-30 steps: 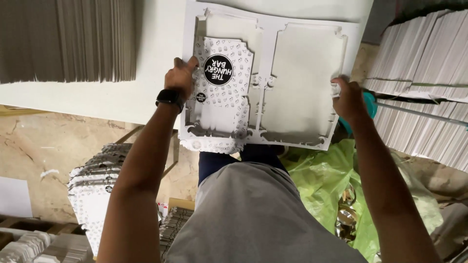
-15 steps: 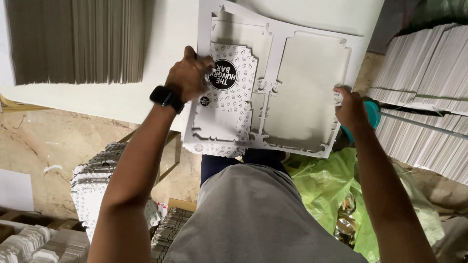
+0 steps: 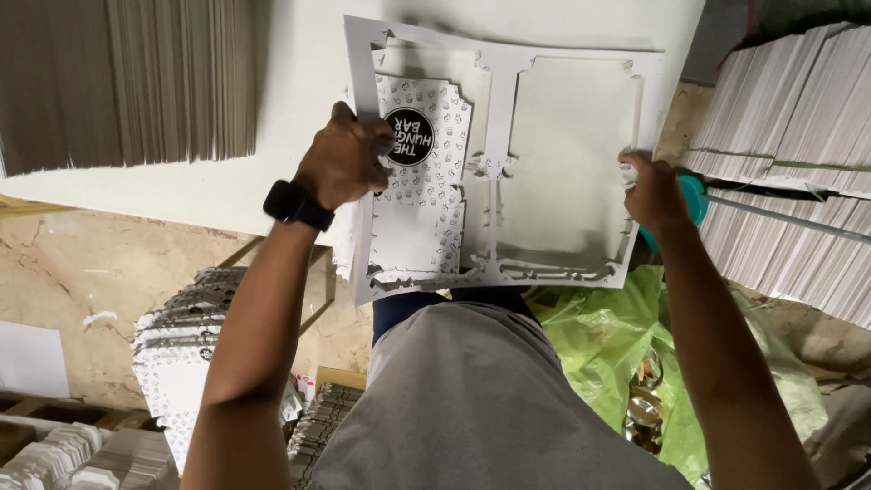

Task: Removing waste material from die-cut cardboard sheets to produce food packaging boxes and stacking them.

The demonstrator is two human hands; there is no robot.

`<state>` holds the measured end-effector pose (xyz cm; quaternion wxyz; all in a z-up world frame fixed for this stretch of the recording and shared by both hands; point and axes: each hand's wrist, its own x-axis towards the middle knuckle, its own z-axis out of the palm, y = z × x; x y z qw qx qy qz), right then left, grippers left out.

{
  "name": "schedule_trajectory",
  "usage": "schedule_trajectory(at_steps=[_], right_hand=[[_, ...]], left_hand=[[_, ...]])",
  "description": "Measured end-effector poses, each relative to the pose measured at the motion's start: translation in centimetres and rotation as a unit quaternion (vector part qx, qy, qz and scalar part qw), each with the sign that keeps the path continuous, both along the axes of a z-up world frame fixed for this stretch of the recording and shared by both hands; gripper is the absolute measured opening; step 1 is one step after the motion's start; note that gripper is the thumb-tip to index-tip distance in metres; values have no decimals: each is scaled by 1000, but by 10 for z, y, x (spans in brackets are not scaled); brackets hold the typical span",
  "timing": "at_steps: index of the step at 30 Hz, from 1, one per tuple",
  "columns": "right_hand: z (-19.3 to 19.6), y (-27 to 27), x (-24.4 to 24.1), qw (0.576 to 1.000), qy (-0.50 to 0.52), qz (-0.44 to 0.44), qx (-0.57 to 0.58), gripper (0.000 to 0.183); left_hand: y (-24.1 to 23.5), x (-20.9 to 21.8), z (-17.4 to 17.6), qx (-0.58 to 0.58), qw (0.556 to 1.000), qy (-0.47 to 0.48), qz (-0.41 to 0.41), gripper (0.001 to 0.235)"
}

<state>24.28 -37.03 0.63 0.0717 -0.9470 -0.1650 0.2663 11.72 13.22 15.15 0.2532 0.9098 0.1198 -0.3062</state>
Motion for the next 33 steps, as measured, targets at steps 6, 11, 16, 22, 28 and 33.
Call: schedule_trajectory(at_steps=[6, 11, 16, 22, 28, 33], right_hand=[[11, 9, 3, 998, 39, -28, 31, 64], [-3, -2, 4, 998, -6, 26, 53, 66], [13, 7, 0, 1000, 22, -15, -8, 60], [3, 3, -6, 999, 23, -16, -29, 52], [1, 3, -4, 999, 28, -6, -23, 51], [12, 3, -5, 999, 19, -1, -29, 52]], left_hand=[[-24, 18, 90, -120, 974, -188, -41, 60], [-25, 17, 119, -214, 953, -213, 6, 61], [-1, -11, 16, -162, 981, -83, 72, 66], [9, -64, -151, 8, 999, 17, 49, 76], [3, -78, -160, 51, 997, -34, 46, 64], [0, -74, -152, 71, 996, -18, 50, 59]])
